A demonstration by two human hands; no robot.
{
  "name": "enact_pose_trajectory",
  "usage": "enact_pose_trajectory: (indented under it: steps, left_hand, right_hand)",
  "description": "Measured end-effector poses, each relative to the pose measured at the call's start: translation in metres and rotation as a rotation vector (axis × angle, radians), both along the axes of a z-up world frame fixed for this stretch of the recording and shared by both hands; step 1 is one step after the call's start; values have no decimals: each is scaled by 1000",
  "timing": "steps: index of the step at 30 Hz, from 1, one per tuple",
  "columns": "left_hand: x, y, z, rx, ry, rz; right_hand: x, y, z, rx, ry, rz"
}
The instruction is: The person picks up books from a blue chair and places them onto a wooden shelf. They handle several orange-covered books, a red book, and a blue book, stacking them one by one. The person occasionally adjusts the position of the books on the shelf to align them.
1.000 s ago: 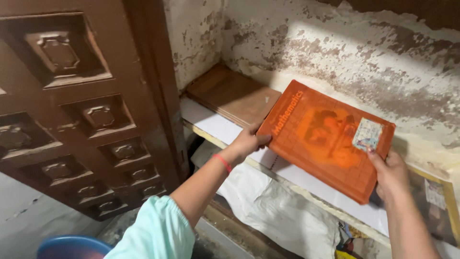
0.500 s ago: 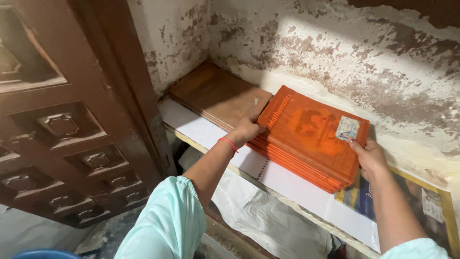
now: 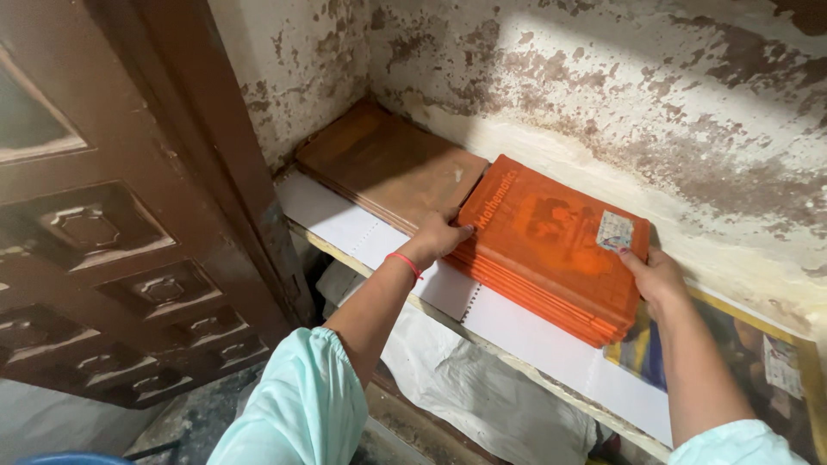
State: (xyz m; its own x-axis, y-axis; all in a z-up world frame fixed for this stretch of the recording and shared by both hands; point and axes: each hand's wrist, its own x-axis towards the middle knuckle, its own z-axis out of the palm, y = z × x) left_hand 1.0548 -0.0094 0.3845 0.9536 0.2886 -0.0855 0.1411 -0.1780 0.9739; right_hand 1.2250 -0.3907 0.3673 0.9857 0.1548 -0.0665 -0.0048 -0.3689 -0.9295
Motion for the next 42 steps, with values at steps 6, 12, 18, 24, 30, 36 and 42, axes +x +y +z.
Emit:
enact_pose_trajectory:
  steps: [6,12,18,24,30,36,42]
  left_hand:
    - [-13,-5,17,141,40,41]
    - [-10,-4,10,235,-5,48]
    - [-12,-7,12,274,40,62]
    - [-27,-19,10,342,-122,253]
    - [-101,-22,23,380,-415,323]
    - [-220,-14,23,467,-458,282]
    - [-331,9,-2,454,-310,405]
  right_hand:
    - [-1,-5,-5,-474,-250,-86]
    - [-9,-9,-22,-582,-462,-107]
    - [5,-15,-46,-677,-410,-174]
    - [-23,-6,-21,-622,-544,-227]
    - [-142,52,39,-460,-962,-90]
    - [-256,141,42,-286,-923,299]
    - [-337,210,13,-209,-776,608]
